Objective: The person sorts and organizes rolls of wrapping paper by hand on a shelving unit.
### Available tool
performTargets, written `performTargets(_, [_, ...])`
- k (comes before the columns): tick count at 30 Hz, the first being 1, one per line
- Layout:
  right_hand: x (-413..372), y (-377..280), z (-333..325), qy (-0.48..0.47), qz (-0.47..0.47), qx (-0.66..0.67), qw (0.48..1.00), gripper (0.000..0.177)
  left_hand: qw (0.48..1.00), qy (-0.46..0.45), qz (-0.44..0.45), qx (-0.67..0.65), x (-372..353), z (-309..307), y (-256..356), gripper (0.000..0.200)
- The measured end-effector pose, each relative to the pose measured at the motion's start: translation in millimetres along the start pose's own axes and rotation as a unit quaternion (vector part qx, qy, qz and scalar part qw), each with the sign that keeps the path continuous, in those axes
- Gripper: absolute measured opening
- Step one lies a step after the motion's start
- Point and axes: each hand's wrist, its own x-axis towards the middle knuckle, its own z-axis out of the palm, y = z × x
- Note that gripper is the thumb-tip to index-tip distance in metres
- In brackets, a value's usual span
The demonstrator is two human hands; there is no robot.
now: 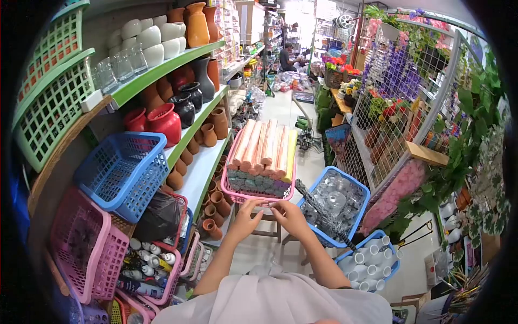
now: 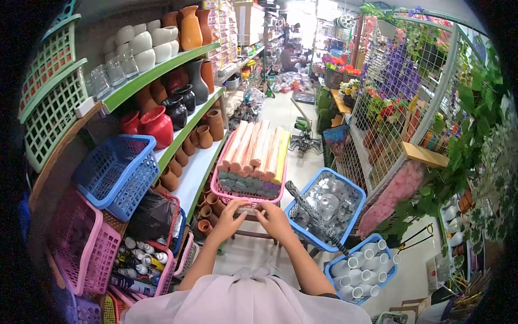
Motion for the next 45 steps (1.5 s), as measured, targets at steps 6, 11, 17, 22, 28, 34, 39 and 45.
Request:
performTargets(6, [43,43,3,0.026,0.041,0.047,0.998,0.02,0.999,0.02,-0.011,0.022,36,3,-39,0.029])
performTargets(11, [94,72,20,0.086,0.038,0.022,0.995,0.023,0.997,0.062,-0.004,0.053,72,-6,-68,0.029])
performTargets(17, [164,55,23,0.123,0.102,0.012,0.987,0.037,0.99,0.051,0.017,0.127,125,-25,-104,0.036])
performTargets(22, [211,88,55,0.183,0.012,-0.181,0.966,0.053,0.992,0.015,0.03,0.124,163,-33,-134,0.037])
performTargets(28, [222,90,77,0.115,0.076,-0.32,0.937,0.059,0.987,-0.024,0.031,0.154,186,-28,-169,0.035])
performTargets(34, [227,99,61,0.134,0.089,-0.176,0.971,0.047,0.989,-0.01,-0.007,0.149,198,-27,-162,0.028])
performTargets(39, [219,119,44,0.212,0.036,0.157,0.964,0.045,0.992,0.022,0.018,0.123,207,-25,-154,0.027])
performTargets(45, [176,51,16,0.159,0.133,0.392,0.896,0.06,0.908,-0.186,-0.172,-0.334,217,-7,-116,0.062])
